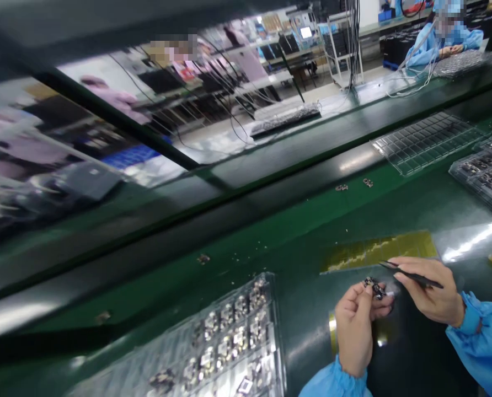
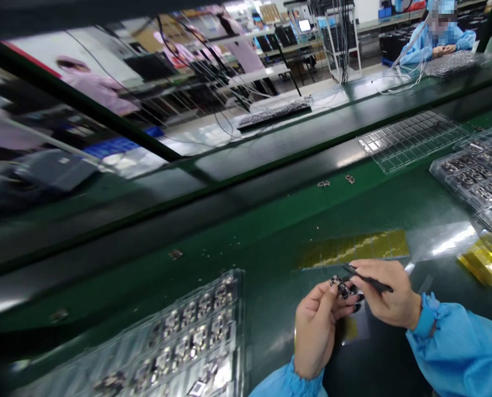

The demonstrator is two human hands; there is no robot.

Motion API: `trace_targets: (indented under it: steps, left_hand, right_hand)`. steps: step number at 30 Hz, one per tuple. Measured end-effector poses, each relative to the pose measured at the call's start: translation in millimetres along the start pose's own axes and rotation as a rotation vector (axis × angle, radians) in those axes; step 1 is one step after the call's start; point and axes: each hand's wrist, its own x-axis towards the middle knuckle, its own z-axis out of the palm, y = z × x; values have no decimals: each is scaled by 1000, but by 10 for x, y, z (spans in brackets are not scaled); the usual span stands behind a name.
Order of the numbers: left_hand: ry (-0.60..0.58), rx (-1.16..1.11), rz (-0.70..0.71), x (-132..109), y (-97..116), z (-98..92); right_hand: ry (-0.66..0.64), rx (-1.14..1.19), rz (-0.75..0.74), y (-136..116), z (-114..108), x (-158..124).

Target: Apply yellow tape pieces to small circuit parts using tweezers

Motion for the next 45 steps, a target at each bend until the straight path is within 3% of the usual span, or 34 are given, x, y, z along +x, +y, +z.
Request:
trace_targets:
  steps: [5, 10, 13, 16, 18, 21, 24, 26, 28, 32, 39, 45]
  left_hand:
    - [75, -5, 17, 77, 268, -87]
    - [246, 142, 255, 638, 956, -275]
    - [397, 245, 320, 1011, 1349, -460]
    - [519, 369, 317, 1120, 1525, -623]
    - [539, 449, 304, 992, 1474, -668]
    - [415, 710, 336, 553, 1202, -628]
    - [67, 1166, 556, -16, 795, -507]
    - [-187, 1302, 672, -344, 485, -431]
    - [-305, 1373, 744, -554, 195, -386]
    - [-252, 1543, 845, -631, -127, -361]
    - [-168, 1646, 923, -574, -179, -357]
    - [-165, 1594, 932, -567, -214, -377]
  right_hand:
    - [34, -121, -96, 85, 5, 30]
    - [-14, -153, -152, 118, 43, 6]
    - [-28, -112, -123, 176, 64, -8]
    - [-75, -71, -32, 180, 42, 33]
    - [-121, -31, 73, 124, -6, 84]
    - [-213, 96, 339, 25, -79, 171]
    - [-370, 203, 530, -10, -116, 223]
    - [-466, 239, 551, -2, -125, 220]
    - [-496, 251, 551, 14, -123, 200]
    - [-503, 285, 598, 43, -93, 172]
    - [-548, 220, 627, 51, -19, 138]
    - [-513, 398, 759, 85, 7, 103]
